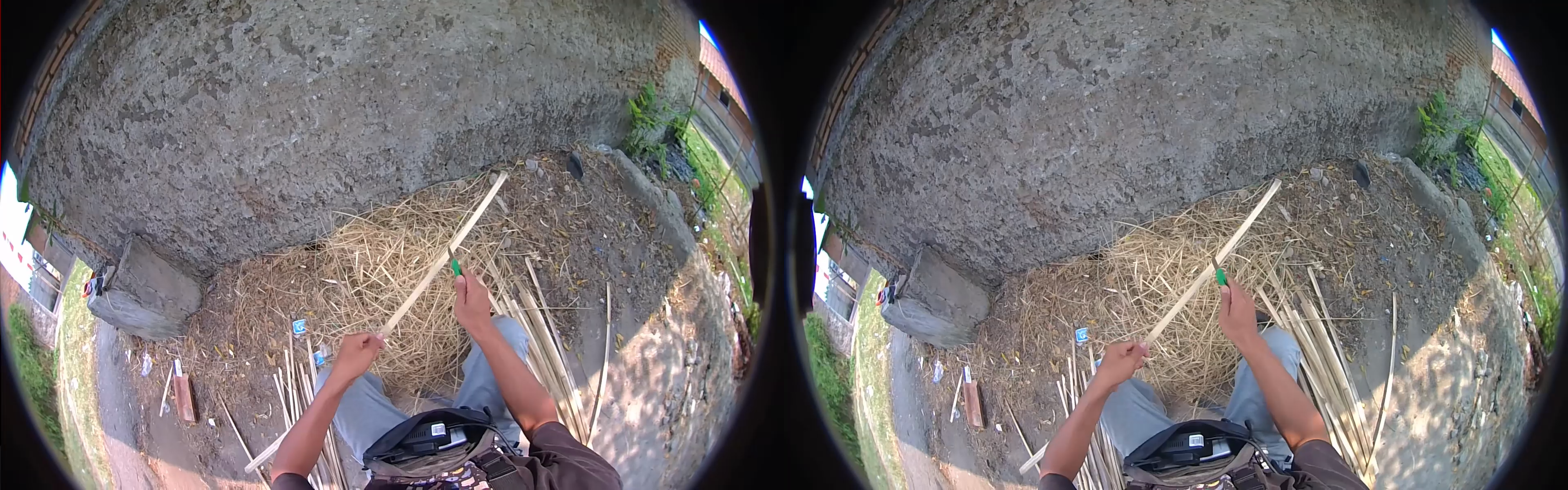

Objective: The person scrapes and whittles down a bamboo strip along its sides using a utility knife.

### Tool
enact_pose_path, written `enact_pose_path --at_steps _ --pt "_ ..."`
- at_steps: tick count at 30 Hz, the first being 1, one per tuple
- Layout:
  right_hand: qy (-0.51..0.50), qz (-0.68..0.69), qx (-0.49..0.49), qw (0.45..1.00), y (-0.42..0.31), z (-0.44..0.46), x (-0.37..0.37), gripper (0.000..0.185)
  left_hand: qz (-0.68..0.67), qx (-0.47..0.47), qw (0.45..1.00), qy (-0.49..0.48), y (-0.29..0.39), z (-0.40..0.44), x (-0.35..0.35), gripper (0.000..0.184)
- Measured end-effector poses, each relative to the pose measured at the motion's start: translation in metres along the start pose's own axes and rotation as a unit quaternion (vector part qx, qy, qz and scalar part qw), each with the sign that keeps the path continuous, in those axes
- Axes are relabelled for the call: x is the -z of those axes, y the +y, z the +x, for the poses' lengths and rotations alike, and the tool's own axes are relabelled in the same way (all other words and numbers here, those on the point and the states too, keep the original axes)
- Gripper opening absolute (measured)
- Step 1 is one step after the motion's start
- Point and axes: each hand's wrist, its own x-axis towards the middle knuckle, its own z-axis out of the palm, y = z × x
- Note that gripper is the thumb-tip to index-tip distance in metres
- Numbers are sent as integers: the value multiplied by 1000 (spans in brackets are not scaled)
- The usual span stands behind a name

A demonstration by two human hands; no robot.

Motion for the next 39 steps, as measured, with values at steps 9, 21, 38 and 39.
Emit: enact_pose_path --at_steps 9,21,38,39 --pt "-332 -109 -12 937 -66 -66 6 33 -234 121 960 -98 -12 -30 -24 37" --pt "-347 -283 97 889 -60 -63 -34 15 130 6 991 36 -23 -26 -43 39" --pt "-269 -366 88 887 -10 -6 -68 13 160 -23 985 59 -30 -51 -48 24" --pt "-256 -364 93 891 -12 -1 -66 13 162 -20 985 57 -25 -53 -48 23"
